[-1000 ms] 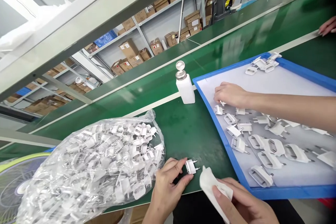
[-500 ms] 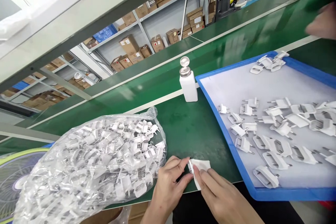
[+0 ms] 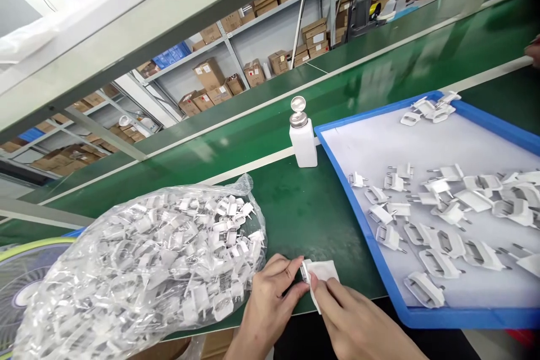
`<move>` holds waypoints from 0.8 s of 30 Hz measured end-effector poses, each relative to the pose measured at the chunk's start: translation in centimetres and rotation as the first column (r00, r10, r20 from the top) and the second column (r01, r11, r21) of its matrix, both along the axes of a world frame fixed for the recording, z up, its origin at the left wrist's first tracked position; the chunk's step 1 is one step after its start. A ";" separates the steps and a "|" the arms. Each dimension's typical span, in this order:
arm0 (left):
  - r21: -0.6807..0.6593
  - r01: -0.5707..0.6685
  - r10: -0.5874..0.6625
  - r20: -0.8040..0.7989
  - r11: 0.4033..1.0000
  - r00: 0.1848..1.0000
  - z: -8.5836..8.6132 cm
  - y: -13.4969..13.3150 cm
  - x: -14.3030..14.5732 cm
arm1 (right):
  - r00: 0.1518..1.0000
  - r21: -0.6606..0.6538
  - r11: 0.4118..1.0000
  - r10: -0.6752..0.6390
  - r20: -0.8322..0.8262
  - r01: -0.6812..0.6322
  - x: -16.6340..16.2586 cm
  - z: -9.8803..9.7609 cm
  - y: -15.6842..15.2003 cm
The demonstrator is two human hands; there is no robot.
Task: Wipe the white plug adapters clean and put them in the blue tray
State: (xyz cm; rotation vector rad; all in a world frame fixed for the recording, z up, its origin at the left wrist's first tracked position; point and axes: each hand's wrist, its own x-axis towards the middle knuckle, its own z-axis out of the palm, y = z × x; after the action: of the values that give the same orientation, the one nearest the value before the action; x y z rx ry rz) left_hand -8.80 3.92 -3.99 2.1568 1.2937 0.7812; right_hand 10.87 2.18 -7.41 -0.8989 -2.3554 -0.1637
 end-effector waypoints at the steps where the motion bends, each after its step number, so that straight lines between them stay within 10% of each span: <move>1: 0.001 0.001 -0.001 0.001 1.000 1.000 0.0 0.0 0.0 | 1.000 -0.004 1.000 0.008 0.005 -0.008 0.0 0.2 0.0; 24: 0.004 -0.009 0.009 0.003 1.000 1.000 0.1 0.3 0.0 | 0.999 -0.075 0.996 0.051 -0.006 -0.051 0.2 0.7 0.9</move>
State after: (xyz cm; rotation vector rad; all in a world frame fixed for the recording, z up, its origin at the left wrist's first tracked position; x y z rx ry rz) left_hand -8.78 4.19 -3.90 2.1532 1.3024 0.7909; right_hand 11.07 3.10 -6.73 -0.8728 -2.3924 -0.0529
